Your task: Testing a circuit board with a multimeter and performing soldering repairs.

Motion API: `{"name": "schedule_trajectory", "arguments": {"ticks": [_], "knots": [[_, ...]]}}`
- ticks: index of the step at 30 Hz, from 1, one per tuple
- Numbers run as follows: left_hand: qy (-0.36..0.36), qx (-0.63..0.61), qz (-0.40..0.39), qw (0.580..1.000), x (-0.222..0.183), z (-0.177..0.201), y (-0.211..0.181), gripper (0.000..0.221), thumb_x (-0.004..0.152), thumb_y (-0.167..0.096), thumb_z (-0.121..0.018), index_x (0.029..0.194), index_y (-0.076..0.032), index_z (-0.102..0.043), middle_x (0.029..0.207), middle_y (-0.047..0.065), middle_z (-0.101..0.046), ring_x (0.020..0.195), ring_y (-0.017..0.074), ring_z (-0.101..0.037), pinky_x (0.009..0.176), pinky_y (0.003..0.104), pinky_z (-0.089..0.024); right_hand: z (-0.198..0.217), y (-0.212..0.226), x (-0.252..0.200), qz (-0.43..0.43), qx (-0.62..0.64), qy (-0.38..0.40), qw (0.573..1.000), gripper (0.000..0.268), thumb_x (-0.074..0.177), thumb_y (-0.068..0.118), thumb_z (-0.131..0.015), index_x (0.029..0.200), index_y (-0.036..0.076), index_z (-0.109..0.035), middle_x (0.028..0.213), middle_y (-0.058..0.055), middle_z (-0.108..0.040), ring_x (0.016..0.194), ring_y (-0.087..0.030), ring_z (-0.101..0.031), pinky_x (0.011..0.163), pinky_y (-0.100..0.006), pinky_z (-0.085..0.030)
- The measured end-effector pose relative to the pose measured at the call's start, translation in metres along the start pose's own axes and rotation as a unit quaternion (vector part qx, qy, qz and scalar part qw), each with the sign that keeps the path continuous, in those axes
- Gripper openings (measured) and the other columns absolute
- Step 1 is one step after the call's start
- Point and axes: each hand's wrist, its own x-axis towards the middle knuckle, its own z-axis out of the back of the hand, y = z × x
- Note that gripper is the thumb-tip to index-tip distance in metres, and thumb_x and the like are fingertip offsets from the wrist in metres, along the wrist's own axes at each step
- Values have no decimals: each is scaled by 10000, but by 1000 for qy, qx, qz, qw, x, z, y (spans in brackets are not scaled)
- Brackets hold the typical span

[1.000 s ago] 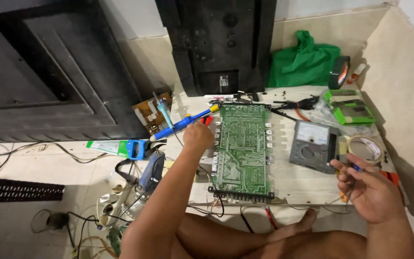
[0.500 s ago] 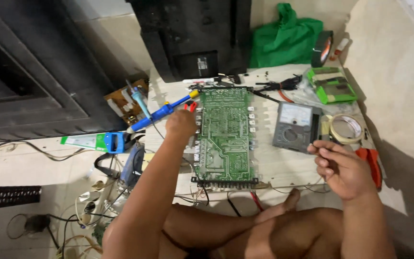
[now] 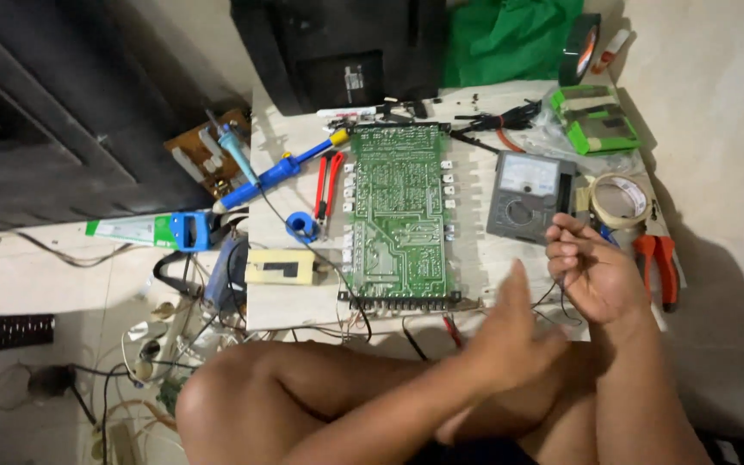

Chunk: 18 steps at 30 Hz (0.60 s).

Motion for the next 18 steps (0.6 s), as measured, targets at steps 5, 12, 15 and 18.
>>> {"name": "schedule_trajectory", "arguments": {"ticks": [5,12,15,18], "knots": [[19,-195,42,980,-6,-25,14,603,929,-226,-612,1387,95,-387,1102,207,-584,927,274,-578,783,334,-487,14,7,-8,-5,64,-2,998,400,883,-144,-502,1251,-50,-628,1149,-187,-609,814,-123,-553,710,-200,-509],[91,119,40,988,-77,93,-91,548,948,-312,-536,1492,-246,-543,1002,111,-779,604,385,-687,569,490,-518,32,21,-1,33,115,-72,990,293,943,-119,-430,1176,-75,-602,1112,-205,-607,709,-108,-553,585,-171,-472],[-9,251,117,961,-126,119,-83,253,866,-274,-657,1100,-221,-737,863,111,-779,732,408,-707,605,495,-552,41,22,7,31,22,-114,993,333,893,-128,-462,1135,7,-647,1066,-175,-620,664,-68,-530,557,-142,-455],[-174,236,118,949,-162,148,-88,256,838,-232,-719,1087,-220,-778,879,54,-829,711,270,-792,592,369,-615,30,18,3,43,-29,-166,985,383,898,-130,-399,1172,46,-602,1073,-141,-616,683,-48,-502,602,-134,-458]]}}
